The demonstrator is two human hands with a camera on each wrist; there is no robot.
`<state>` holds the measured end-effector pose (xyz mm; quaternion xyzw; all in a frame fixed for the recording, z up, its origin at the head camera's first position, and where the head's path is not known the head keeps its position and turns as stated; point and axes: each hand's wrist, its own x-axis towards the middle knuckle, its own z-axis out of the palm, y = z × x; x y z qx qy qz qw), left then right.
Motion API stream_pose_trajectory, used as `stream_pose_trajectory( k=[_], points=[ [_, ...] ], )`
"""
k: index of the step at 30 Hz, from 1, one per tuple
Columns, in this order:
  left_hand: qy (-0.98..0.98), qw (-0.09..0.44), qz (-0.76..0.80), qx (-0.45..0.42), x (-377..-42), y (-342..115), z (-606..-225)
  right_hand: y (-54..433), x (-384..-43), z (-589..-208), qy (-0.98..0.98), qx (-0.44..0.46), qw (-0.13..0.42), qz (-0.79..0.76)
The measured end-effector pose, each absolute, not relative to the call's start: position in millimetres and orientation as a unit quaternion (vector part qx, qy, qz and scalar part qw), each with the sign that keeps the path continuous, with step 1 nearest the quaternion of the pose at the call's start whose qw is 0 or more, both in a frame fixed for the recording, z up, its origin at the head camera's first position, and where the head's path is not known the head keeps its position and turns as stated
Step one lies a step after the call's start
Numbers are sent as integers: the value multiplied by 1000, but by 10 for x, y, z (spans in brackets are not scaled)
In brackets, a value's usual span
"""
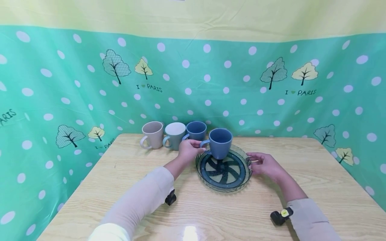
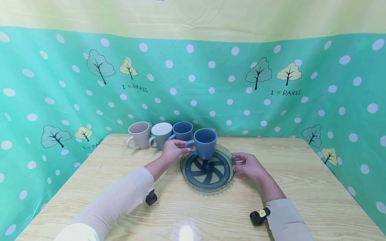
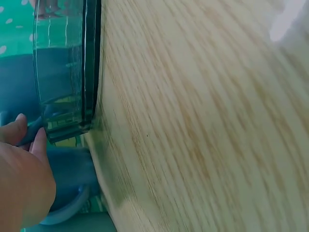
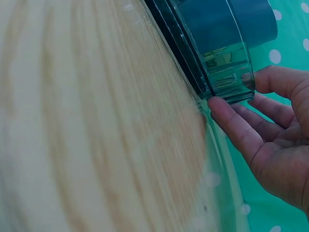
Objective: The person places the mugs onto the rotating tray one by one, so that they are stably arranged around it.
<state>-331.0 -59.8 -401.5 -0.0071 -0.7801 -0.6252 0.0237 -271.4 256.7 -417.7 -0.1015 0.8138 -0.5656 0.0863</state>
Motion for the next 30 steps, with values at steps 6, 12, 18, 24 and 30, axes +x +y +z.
stream_pose_trajectory(
  k=[6,12,18,24,30],
  points=[
    [-783,34,-621,-7,-3358,-590,-4034,2569,-2714,-4201,815,-96,84,-565],
    [-770,34,-638,-3,-3404,-585,-4032,2537,-2692,-4162,807,-99,92,-574],
    [-771,31,-636,-4,-3444,-600,-4024,2538,-2689,-4159,806,-99,91,-577],
    [-770,16,-637,-16,-3454,-654,-4041,2536,-2698,-4164,806,-91,96,-578],
    [-767,17,-640,-40,-3419,-725,-4040,2550,-2742,-4126,810,-82,114,-570]
  ],
)
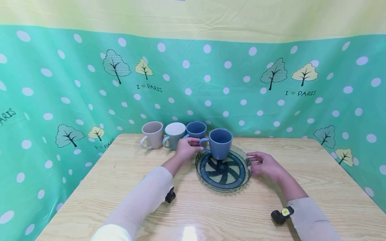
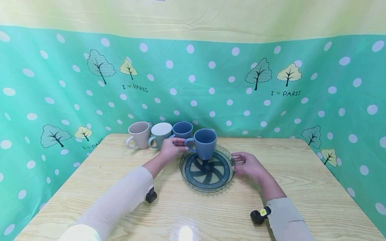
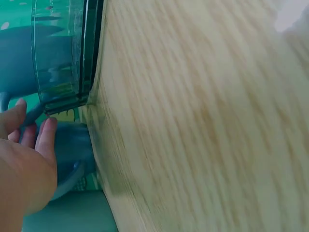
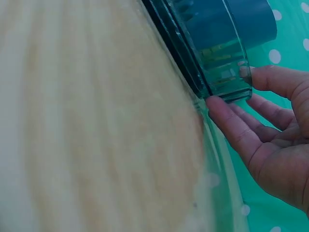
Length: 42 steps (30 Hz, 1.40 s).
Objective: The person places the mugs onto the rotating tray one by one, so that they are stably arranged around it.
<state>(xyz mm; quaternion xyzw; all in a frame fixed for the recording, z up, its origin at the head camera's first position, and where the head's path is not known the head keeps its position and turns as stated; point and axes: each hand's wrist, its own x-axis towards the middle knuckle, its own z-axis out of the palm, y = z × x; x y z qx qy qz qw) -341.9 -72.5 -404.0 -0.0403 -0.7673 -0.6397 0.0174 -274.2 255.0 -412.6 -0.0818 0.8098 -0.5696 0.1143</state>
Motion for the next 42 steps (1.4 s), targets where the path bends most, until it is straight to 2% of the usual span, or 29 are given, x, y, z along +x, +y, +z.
stream_pose_trajectory(
  k=[4,12,17,23,34,42],
  points=[
    [-754,16,-655,-42,-3396,-773,-4031,2549,-2822,-4072,813,-97,129,-559],
    [-733,19,-678,-57,-3374,-858,-4033,2562,-3013,-4047,838,-114,124,-519],
    [-734,16,-676,-66,-3342,-930,-4027,2586,-3076,-4060,832,-130,145,-520],
    [-746,11,-661,-78,-3309,-998,-4036,2617,-3087,-4083,813,-142,169,-539],
    [-728,-5,-678,-102,-3227,-1095,-3992,2618,-3058,-4129,805,-121,157,-560],
    [-719,6,-684,-119,-3154,-1197,-3931,2643,-2981,-4156,788,-114,161,-584]
  ],
)
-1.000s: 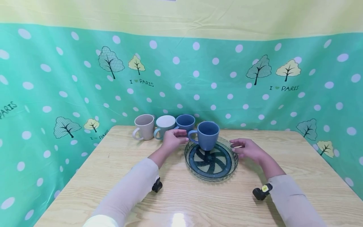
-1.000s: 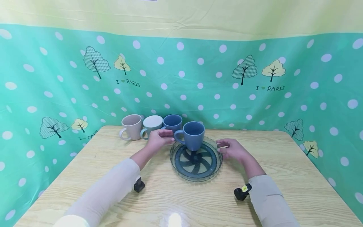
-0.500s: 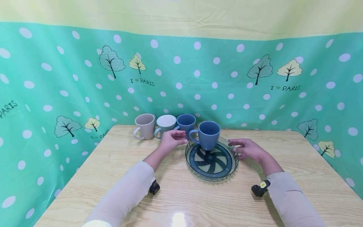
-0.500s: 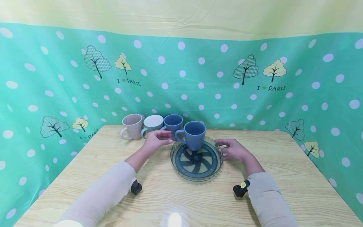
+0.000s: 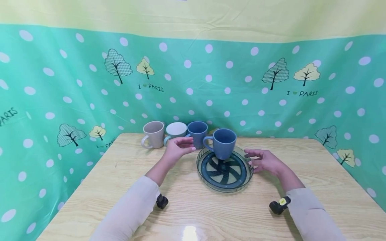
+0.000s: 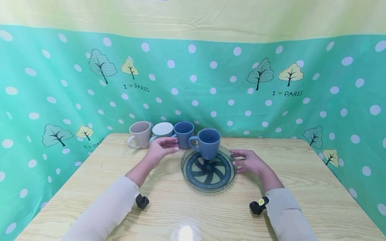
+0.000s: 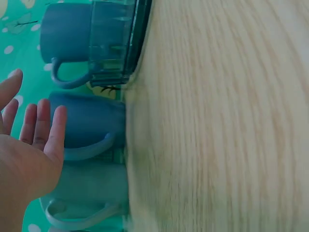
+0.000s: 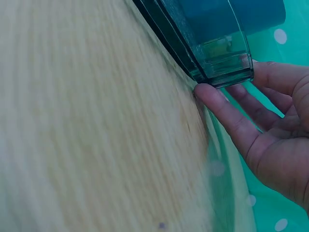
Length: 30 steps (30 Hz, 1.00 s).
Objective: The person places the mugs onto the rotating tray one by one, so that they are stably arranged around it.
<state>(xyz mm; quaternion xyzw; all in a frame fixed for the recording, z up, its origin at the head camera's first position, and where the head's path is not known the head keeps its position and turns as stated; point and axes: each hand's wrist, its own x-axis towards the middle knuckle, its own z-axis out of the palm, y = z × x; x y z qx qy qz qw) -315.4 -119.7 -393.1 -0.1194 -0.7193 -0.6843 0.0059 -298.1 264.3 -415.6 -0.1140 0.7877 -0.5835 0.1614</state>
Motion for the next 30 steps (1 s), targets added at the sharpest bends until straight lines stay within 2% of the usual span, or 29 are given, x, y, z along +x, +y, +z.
stream_pose_trajectory(
  k=[13,25,30],
  points=[
    [-720,29,-681,-129,-3012,-1397,-3867,2552,-2794,-4139,782,-80,136,-603],
    [-692,114,-704,-112,-2868,-1536,-3829,2499,-2677,-4143,782,-62,118,-609],
    [-693,130,-700,-112,-2820,-1610,-3818,2491,-2645,-4165,779,-53,115,-614]
  ],
)
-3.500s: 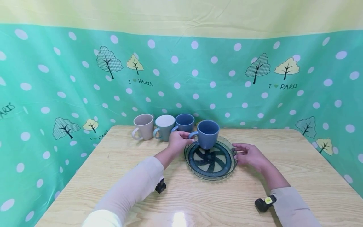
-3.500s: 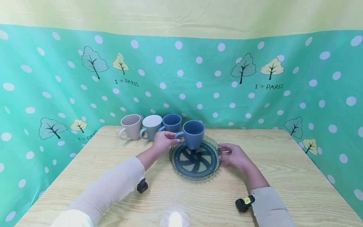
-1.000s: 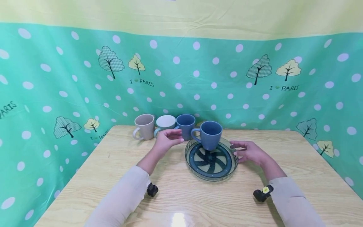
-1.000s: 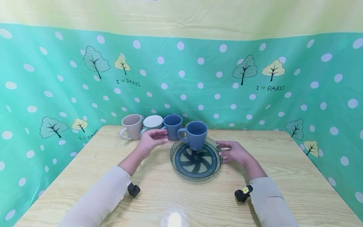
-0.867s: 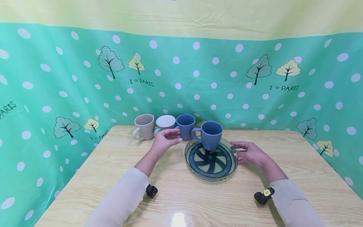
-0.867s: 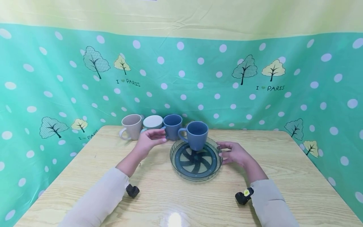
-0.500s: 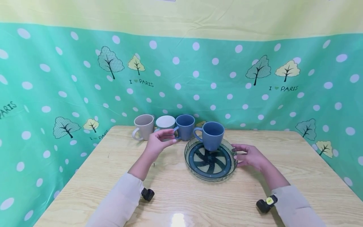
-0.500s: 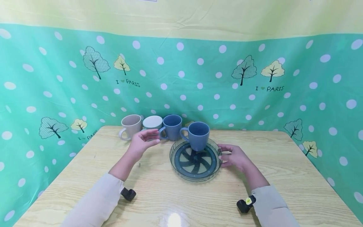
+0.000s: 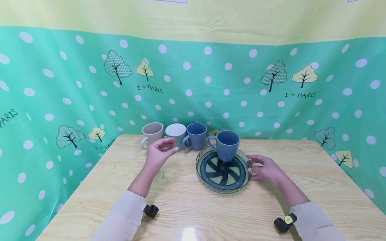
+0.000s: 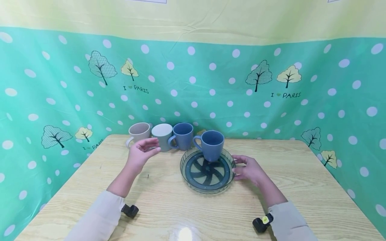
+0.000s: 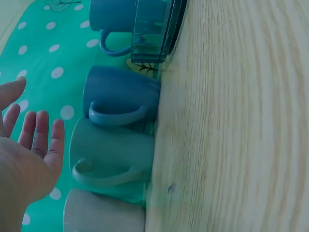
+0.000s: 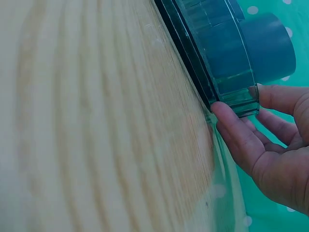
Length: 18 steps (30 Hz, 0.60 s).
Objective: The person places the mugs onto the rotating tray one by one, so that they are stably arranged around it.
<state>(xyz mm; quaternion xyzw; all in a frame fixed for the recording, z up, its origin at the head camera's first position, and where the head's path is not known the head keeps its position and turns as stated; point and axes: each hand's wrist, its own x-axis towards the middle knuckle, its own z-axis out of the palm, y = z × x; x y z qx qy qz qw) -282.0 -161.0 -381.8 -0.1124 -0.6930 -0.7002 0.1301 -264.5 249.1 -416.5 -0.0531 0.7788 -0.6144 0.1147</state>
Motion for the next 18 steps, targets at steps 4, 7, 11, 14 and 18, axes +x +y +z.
stream_pose_trajectory(
  k=[4,7,11,14,18],
  points=[
    [-695,134,-698,-107,-2786,-1677,-3826,2484,-2622,-4184,781,-52,108,-613],
    [-694,139,-699,-102,-2760,-1723,-3838,2478,-2608,-4184,782,-48,104,-613],
    [-694,146,-699,-98,-2719,-1780,-3851,2466,-2585,-4179,782,-47,99,-614],
    [-691,149,-701,-96,-2699,-1822,-3864,2457,-2570,-4178,780,-41,98,-617],
    [-688,155,-703,-91,-2699,-1873,-3886,2450,-2553,-4178,781,-35,96,-617]
  ],
)
